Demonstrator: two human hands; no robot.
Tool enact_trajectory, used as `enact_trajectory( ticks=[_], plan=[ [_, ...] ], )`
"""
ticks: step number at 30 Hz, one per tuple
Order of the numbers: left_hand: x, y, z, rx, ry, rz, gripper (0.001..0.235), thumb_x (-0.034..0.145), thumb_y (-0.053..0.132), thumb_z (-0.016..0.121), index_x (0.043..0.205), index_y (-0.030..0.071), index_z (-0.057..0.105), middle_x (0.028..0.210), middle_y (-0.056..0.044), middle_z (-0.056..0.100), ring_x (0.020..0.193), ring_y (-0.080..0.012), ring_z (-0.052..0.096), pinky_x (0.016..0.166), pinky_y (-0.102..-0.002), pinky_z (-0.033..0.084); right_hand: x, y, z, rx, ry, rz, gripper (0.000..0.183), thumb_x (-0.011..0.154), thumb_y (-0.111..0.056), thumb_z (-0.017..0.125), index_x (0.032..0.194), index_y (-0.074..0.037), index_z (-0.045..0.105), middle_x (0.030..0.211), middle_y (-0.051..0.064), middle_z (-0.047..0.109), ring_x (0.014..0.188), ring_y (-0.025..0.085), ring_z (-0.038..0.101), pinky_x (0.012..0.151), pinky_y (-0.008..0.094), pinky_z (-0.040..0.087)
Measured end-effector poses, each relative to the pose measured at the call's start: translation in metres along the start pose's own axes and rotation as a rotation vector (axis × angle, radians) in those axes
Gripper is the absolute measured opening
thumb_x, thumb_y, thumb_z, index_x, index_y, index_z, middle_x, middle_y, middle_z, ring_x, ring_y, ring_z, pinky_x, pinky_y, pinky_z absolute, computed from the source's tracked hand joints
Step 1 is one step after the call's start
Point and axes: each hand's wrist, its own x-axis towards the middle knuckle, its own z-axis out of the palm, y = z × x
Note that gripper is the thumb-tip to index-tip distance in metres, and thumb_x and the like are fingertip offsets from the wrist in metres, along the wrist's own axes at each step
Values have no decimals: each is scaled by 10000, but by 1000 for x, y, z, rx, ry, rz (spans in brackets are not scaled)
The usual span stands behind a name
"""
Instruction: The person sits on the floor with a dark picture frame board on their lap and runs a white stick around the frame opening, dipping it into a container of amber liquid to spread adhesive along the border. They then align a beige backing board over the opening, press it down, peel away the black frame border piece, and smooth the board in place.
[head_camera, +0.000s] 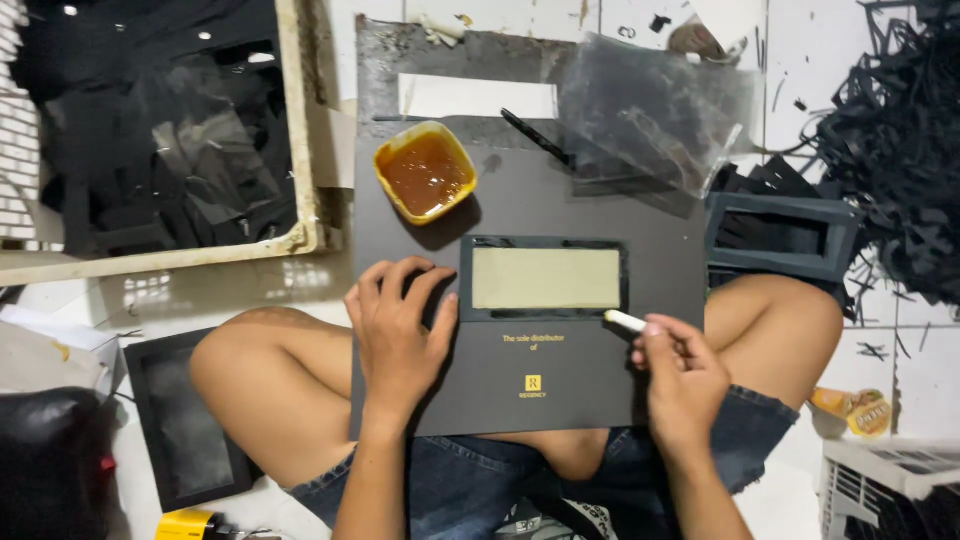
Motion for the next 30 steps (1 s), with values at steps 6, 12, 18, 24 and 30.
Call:
enact_trajectory(
  ticks=[6, 12, 18, 24, 30],
  plan=[
    [1, 2, -1, 2, -2, 23, 246, 836, 174, 752, 1076, 118, 736, 1178, -9, 630, 1121, -264, 507, 1035, -428, 329, -26, -22, 30, -309, 137, -391, 125, 913, 14, 755, 1027, 59, 730, 731, 60, 661, 606, 103, 545, 571, 222, 467],
    [-5, -15, 13, 22, 23, 51, 255, 849, 248, 822, 1088, 252, 735, 1125, 43, 635, 1155, -250, 508, 1008, -432, 325, -22, 4, 46, -423, 261, -588, 147, 824, -79, 904, 946, -113, 829, 755, 58, 770, 643, 204, 729, 601, 275, 568],
    [-4, -13, 11, 11, 22, 55, 266, 841, 230, 825, 1090, 236, 734, 1118, 28, 634, 1148, -264, 508, 1006, -437, 321, -34, 0, 64, -437, 207, -645, 166, 786, -99, 894, 927, -156, 828, 633, -2, 726, 543, 163, 688, 548, 298, 552],
    [-5, -14, 12, 17, 31, 61, 263, 847, 240, 824, 1094, 236, 734, 1119, 32, 634, 1149, -264, 510, 996, -437, 323, -17, 14, 37, -578, 390, -718, 130, 842, -62, 884, 938, -117, 818, 615, 6, 671, 516, 173, 625, 539, 282, 504],
    [-5, -14, 12, 11, 30, 65, 266, 846, 228, 825, 1096, 230, 733, 1119, 30, 631, 1149, -260, 506, 1002, -436, 321, -19, 12, 48, -557, 390, -720, 130, 808, -55, 875, 899, -128, 820, 580, 16, 667, 501, 189, 636, 527, 276, 510]
  ],
)
